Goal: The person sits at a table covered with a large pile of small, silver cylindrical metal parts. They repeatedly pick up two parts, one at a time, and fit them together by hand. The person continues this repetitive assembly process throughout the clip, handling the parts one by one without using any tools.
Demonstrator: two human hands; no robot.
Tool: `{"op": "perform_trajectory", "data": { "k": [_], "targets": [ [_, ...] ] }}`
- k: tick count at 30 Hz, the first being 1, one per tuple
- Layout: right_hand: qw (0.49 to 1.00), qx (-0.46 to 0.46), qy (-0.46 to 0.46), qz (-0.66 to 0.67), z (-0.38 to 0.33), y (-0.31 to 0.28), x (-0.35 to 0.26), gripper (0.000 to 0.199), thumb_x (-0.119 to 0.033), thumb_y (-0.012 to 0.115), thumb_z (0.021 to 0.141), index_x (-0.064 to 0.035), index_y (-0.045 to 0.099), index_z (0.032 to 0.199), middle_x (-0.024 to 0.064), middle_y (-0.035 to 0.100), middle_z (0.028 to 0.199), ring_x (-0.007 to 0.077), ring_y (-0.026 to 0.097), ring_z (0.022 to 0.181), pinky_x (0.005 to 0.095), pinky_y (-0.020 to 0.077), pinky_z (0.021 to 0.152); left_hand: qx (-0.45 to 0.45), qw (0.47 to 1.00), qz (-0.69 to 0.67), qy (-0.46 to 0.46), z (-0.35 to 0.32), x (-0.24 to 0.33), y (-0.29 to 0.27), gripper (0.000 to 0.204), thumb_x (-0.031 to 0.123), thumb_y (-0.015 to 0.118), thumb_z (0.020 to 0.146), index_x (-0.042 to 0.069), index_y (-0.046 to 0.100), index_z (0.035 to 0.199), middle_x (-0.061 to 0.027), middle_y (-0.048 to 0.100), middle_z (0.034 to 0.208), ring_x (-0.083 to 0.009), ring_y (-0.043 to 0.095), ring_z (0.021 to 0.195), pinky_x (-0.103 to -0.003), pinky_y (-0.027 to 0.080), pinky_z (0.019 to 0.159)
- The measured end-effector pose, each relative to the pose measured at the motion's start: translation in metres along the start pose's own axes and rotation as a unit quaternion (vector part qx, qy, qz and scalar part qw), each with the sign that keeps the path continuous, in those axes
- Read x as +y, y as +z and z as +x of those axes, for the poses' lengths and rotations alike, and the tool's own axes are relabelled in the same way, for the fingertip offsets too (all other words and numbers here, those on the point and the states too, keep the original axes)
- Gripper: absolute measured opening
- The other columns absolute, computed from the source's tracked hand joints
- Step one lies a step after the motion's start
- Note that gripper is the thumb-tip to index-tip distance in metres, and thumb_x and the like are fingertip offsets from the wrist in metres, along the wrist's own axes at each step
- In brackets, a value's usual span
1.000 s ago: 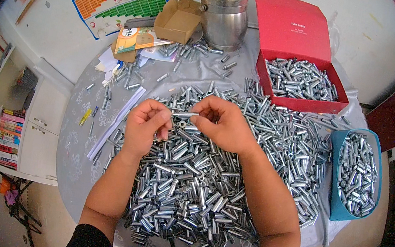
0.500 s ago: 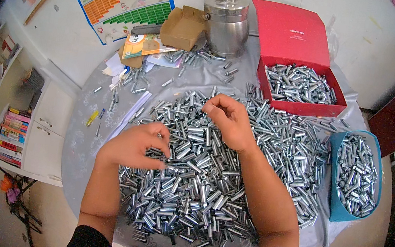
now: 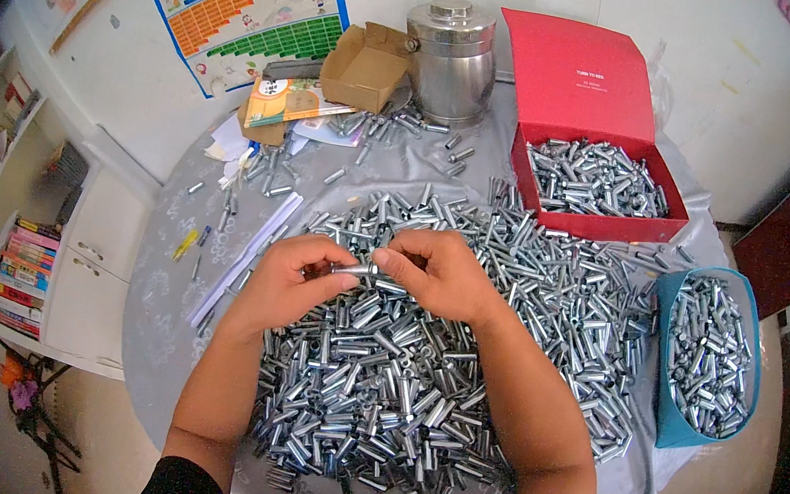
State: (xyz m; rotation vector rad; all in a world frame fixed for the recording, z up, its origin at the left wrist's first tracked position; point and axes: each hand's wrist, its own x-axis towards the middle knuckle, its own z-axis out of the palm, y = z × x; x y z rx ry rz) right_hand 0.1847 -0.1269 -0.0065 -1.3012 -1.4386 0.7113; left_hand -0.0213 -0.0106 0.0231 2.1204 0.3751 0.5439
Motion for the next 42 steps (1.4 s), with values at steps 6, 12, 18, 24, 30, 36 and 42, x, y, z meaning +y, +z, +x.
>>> {"op": "perform_trajectory", "data": {
  "k": [6, 12, 18, 24, 30, 36, 42],
  "targets": [
    [0.999, -0.021, 0.034, 0.031, 0.0, -0.003, 0.001, 0.02, -0.017, 0.062, 0.095, 0.0004, 0.064, 0.084, -0.0009, 0.059, 0.072, 0.0059, 0.051, 0.068, 0.0239, 0.0418, 0.061, 0.051, 0.998, -0.003, 0.03, 0.01, -0.009, 0.01, 0.016, 0.006, 0.076, 0.08, 0.001, 0.069, 0.095, -0.0025, 0.063, 0.081, -0.0065, 0.053, 0.063, -0.022, 0.041, 0.056],
    [0.984, 0.044, 0.039, 0.17, 0.002, 0.004, 0.002, 0.011, -0.012, 0.067, 0.091, -0.0016, 0.068, 0.093, -0.003, 0.059, 0.078, 0.0038, 0.05, 0.073, 0.0214, 0.0426, 0.064, 0.065, 0.991, -0.108, -0.04, 0.013, -0.015, 0.013, 0.017, 0.011, 0.073, 0.086, 0.0, 0.072, 0.099, -0.0016, 0.068, 0.079, -0.0051, 0.058, 0.068, -0.021, 0.045, 0.06],
    [0.991, 0.026, 0.07, 0.107, -0.001, -0.007, 0.0, 0.018, -0.008, 0.072, 0.087, -0.0027, 0.069, 0.104, -0.0025, 0.062, 0.084, 0.0037, 0.054, 0.076, 0.0209, 0.0445, 0.066, 0.058, 0.991, -0.107, -0.046, 0.018, -0.005, 0.013, 0.017, 0.008, 0.069, 0.088, -0.001, 0.072, 0.102, -0.0015, 0.068, 0.078, -0.0047, 0.057, 0.066, -0.02, 0.044, 0.057],
    [0.976, 0.107, 0.02, 0.188, 0.005, 0.005, -0.006, 0.018, -0.01, 0.07, 0.089, -0.0023, 0.069, 0.105, -0.0025, 0.063, 0.081, 0.0037, 0.054, 0.074, 0.0211, 0.0452, 0.067, 0.072, 0.983, -0.156, -0.067, 0.018, -0.005, 0.011, 0.017, 0.011, 0.068, 0.089, 0.001, 0.073, 0.102, -0.0008, 0.068, 0.074, -0.0032, 0.051, 0.057, -0.018, 0.038, 0.05],
    [0.989, 0.03, 0.053, 0.137, 0.001, 0.0, 0.001, 0.017, -0.011, 0.07, 0.089, -0.001, 0.069, 0.102, -0.0014, 0.065, 0.08, 0.0049, 0.055, 0.073, 0.022, 0.0461, 0.066, 0.051, 0.982, -0.147, -0.102, 0.015, 0.001, 0.008, 0.017, 0.01, 0.068, 0.089, 0.001, 0.072, 0.102, -0.0013, 0.068, 0.076, -0.0039, 0.053, 0.061, -0.019, 0.041, 0.054],
    [0.998, -0.005, 0.053, 0.037, 0.002, 0.002, -0.004, 0.014, -0.009, 0.07, 0.088, -0.0007, 0.069, 0.099, 0.0014, 0.066, 0.082, 0.0068, 0.058, 0.075, 0.0238, 0.0478, 0.066, 0.061, 0.976, -0.165, -0.127, -0.001, -0.017, 0.015, 0.02, 0.01, 0.069, 0.089, 0.0, 0.071, 0.105, -0.0022, 0.069, 0.08, -0.0049, 0.059, 0.071, -0.02, 0.046, 0.062],
    [0.989, 0.059, 0.033, 0.129, 0.001, 0.002, 0.004, 0.015, -0.007, 0.071, 0.087, -0.0019, 0.069, 0.101, -0.0002, 0.065, 0.083, 0.0062, 0.058, 0.075, 0.0228, 0.0475, 0.068, 0.077, 0.97, -0.216, -0.08, 0.0, -0.022, 0.019, 0.022, 0.005, 0.065, 0.09, 0.0, 0.067, 0.112, -0.0064, 0.071, 0.087, -0.0046, 0.054, 0.06, -0.019, 0.043, 0.053]
  ]
}}
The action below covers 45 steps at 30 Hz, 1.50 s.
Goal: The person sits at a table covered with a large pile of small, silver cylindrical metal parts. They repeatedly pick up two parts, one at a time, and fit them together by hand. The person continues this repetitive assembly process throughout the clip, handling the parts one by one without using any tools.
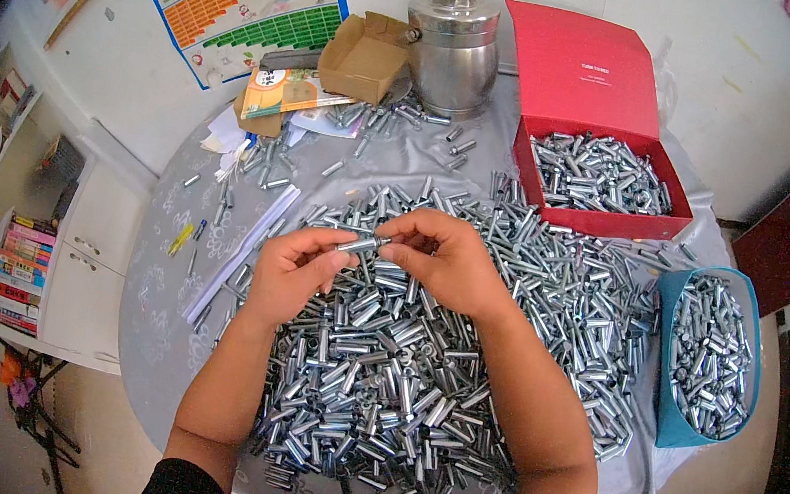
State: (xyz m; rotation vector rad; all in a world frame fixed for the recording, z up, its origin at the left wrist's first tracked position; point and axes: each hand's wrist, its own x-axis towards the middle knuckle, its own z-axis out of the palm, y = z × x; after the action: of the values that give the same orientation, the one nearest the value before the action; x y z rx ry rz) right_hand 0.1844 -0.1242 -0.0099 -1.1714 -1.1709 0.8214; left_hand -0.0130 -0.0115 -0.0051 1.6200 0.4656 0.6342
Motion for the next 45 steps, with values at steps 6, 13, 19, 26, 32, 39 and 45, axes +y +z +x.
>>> {"op": "perform_trajectory", "data": {
  "k": [6, 13, 19, 26, 32, 39, 45],
  "targets": [
    [1.0, -0.02, 0.019, -0.013, 0.0, 0.0, -0.001, 0.019, -0.005, 0.071, 0.087, -0.0024, 0.068, 0.105, -0.0026, 0.062, 0.083, 0.0047, 0.055, 0.074, 0.0211, 0.0456, 0.066, 0.003, 0.999, -0.045, 0.022, 0.0, -0.002, 0.005, 0.021, 0.005, 0.062, 0.092, 0.0, 0.064, 0.112, -0.0091, 0.071, 0.091, -0.0058, 0.056, 0.06, -0.019, 0.045, 0.054],
    [0.995, -0.044, 0.083, -0.041, 0.001, -0.004, 0.0, 0.022, -0.003, 0.069, 0.087, -0.0004, 0.065, 0.109, 0.0004, 0.063, 0.096, 0.0038, 0.054, 0.078, 0.0195, 0.046, 0.068, 0.011, 0.998, -0.061, 0.019, 0.002, -0.006, 0.001, 0.018, 0.006, 0.061, 0.093, 0.0, 0.063, 0.11, -0.0093, 0.071, 0.09, -0.0066, 0.057, 0.059, -0.019, 0.045, 0.053],
    [0.997, -0.033, 0.064, 0.002, 0.001, -0.004, 0.003, 0.018, -0.007, 0.073, 0.086, -0.0019, 0.068, 0.102, -0.0027, 0.062, 0.089, 0.0037, 0.052, 0.073, 0.0206, 0.0437, 0.064, 0.013, 0.998, -0.061, 0.018, 0.002, -0.009, 0.003, 0.019, 0.008, 0.062, 0.093, 0.0, 0.063, 0.11, -0.0091, 0.071, 0.09, -0.0066, 0.056, 0.059, -0.019, 0.044, 0.052],
    [0.999, -0.001, 0.047, 0.007, 0.001, 0.001, -0.002, 0.019, -0.006, 0.073, 0.086, -0.0014, 0.068, 0.103, -0.003, 0.062, 0.089, 0.0032, 0.053, 0.074, 0.0207, 0.0446, 0.065, 0.014, 0.997, -0.074, 0.01, 0.002, -0.008, 0.002, 0.018, 0.007, 0.062, 0.093, -0.001, 0.064, 0.11, -0.0107, 0.071, 0.091, -0.0066, 0.056, 0.06, -0.02, 0.046, 0.054],
    [0.999, -0.009, 0.034, -0.024, 0.002, -0.001, 0.0, 0.017, -0.007, 0.071, 0.087, -0.0018, 0.068, 0.103, -0.0029, 0.063, 0.085, 0.0033, 0.053, 0.074, 0.0209, 0.0446, 0.065, 0.025, 0.997, -0.078, 0.004, 0.002, -0.009, 0.005, 0.017, 0.009, 0.062, 0.094, 0.0, 0.063, 0.108, -0.0084, 0.071, 0.088, -0.0062, 0.056, 0.057, -0.018, 0.043, 0.05],
    [0.999, -0.001, 0.048, -0.008, 0.001, 0.0, -0.005, 0.018, -0.009, 0.07, 0.089, 0.0002, 0.067, 0.104, -0.0017, 0.064, 0.087, 0.0029, 0.053, 0.073, 0.0198, 0.043, 0.062, 0.021, 0.996, -0.086, 0.007, 0.001, -0.007, 0.003, 0.017, 0.008, 0.061, 0.094, -0.001, 0.063, 0.108, -0.0104, 0.071, 0.09, -0.0066, 0.056, 0.058, -0.019, 0.045, 0.052],
    [0.999, -0.003, 0.034, -0.034, 0.001, -0.003, 0.004, 0.025, -0.012, 0.074, 0.086, -0.0028, 0.068, 0.109, -0.0026, 0.062, 0.083, 0.0033, 0.049, 0.069, 0.021, 0.0428, 0.062, 0.028, 0.996, -0.086, 0.02, 0.002, -0.009, 0.006, 0.016, 0.009, 0.06, 0.094, 0.001, 0.064, 0.108, -0.0086, 0.071, 0.088, -0.0059, 0.055, 0.057, -0.018, 0.04, 0.049]
  ]
}}
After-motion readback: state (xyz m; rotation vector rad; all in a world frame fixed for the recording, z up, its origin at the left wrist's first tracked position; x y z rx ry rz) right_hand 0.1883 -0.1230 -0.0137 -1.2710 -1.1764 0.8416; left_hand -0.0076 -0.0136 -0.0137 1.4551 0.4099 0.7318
